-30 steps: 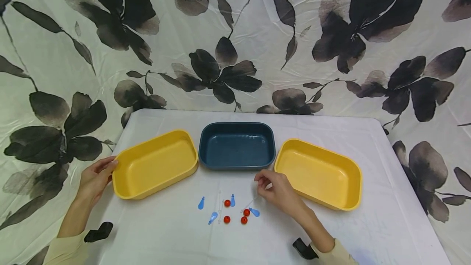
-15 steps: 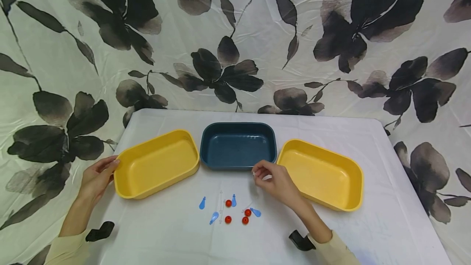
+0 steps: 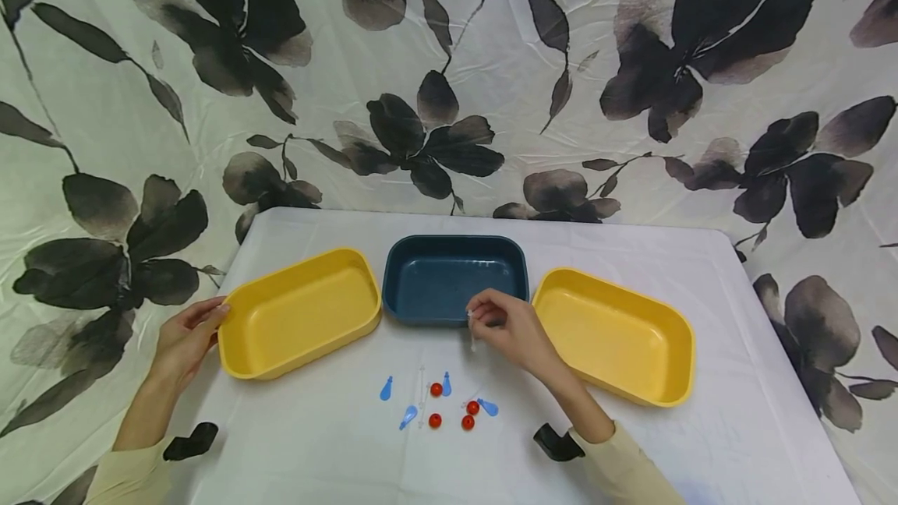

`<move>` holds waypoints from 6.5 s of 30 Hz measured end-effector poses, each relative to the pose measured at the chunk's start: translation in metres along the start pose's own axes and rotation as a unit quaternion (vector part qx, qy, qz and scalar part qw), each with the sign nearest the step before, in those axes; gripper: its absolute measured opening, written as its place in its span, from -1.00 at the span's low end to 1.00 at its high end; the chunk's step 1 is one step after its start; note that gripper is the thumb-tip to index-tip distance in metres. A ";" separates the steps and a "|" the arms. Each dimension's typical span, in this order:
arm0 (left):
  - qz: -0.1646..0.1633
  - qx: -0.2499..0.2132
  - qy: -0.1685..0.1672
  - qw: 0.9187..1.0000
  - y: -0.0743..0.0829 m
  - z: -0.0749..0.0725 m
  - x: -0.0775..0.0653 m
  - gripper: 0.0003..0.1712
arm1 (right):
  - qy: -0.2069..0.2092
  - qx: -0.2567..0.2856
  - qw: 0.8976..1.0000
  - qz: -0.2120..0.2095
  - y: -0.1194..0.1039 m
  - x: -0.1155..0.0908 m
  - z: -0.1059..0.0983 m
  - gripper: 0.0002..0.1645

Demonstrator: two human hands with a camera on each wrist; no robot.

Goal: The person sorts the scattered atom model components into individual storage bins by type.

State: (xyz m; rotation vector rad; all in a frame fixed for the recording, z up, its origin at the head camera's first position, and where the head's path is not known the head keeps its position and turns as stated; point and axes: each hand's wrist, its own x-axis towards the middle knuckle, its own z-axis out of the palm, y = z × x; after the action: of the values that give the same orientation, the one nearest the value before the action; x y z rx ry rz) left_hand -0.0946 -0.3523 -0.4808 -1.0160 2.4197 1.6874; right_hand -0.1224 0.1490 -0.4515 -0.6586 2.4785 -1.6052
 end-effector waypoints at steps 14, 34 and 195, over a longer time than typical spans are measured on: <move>-0.001 0.001 0.004 1.000 0.002 0.000 -0.002 -0.35 | 0.006 0.041 0.999 0.017 -0.013 0.027 0.006 -0.84; -0.006 0.010 0.007 1.000 0.001 0.000 -0.003 -0.34 | -0.001 0.137 0.990 0.039 -0.027 0.058 0.024 -0.76; 0.009 -0.012 0.011 1.000 0.002 0.000 -0.005 -0.36 | -0.066 0.017 0.998 0.019 -0.052 0.111 0.150 -0.88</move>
State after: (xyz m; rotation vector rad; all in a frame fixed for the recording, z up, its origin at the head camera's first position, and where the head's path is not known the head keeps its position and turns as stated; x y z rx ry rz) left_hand -0.0915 -0.3499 -0.4773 -1.0240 2.4348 1.7241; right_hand -0.1578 -0.0416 -0.4546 -0.6851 2.3516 -1.5341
